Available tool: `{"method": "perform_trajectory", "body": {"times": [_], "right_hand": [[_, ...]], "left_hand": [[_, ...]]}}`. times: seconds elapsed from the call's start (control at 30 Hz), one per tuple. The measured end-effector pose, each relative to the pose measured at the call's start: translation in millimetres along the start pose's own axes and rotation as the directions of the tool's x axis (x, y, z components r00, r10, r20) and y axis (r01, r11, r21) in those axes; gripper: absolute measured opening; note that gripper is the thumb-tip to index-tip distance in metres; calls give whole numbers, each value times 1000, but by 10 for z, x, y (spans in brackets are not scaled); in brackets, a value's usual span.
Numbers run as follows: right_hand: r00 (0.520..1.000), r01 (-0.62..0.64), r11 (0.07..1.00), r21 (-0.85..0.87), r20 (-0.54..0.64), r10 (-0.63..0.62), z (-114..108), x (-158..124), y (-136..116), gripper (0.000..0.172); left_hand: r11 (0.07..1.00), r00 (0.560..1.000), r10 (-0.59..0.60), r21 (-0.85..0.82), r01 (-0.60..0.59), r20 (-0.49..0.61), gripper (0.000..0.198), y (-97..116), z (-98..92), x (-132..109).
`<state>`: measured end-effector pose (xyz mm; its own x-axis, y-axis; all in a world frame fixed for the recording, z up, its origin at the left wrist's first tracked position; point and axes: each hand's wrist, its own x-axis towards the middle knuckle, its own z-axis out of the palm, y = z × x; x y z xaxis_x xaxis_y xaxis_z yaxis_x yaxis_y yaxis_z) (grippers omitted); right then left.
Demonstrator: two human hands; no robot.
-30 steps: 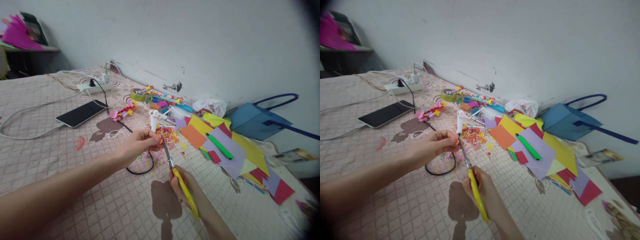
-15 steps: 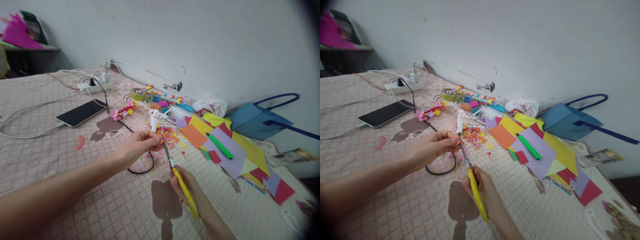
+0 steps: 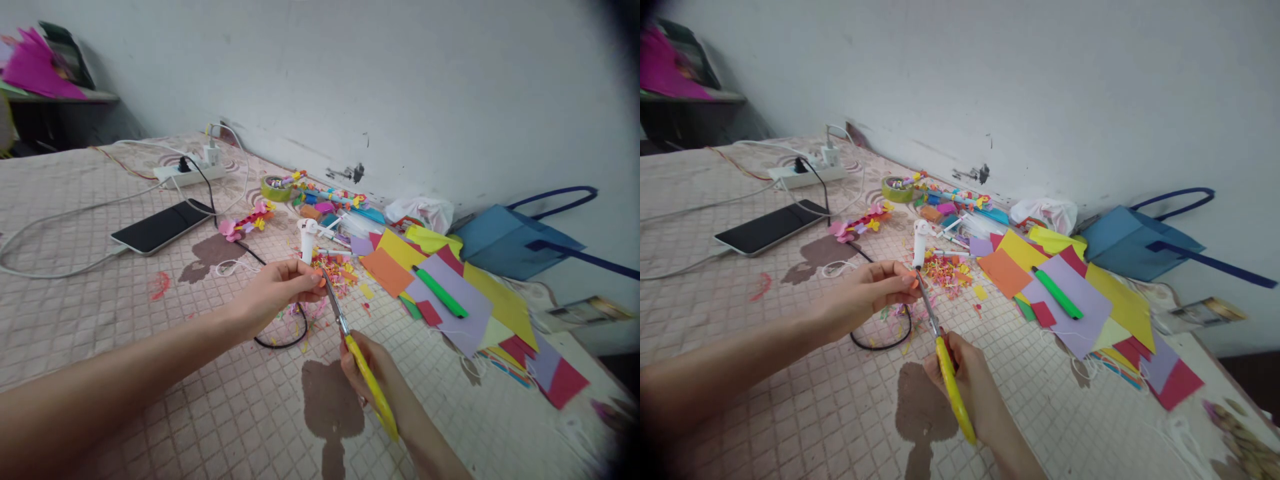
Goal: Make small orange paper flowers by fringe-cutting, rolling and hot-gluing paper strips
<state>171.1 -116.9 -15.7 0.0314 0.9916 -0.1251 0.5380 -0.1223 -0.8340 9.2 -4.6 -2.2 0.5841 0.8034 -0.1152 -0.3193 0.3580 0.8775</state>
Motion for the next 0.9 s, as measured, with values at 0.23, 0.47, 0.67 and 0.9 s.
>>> {"method": "perform_trajectory", "body": {"times": [0.23,0.47,0.67,0.9], "right_hand": [[999,-28,999,28,16,28,-6,-5,35,34],[999,-36,999,26,16,36,-2,-8,99,36],[1000,-15,1000,-9,-10,14,-6,1,81,35],[1000,-15,1000,20,-2,15,0,-1,100,34]], "left_hand": [[999,999,32,26,-32,-6,16,9,-19,10],[999,999,31,28,-31,-9,15,19,-55,26],[999,999,32,22,-32,-7,14,29,-54,28],[999,999,39,20,-38,-23,14,43,-53,34]]}}
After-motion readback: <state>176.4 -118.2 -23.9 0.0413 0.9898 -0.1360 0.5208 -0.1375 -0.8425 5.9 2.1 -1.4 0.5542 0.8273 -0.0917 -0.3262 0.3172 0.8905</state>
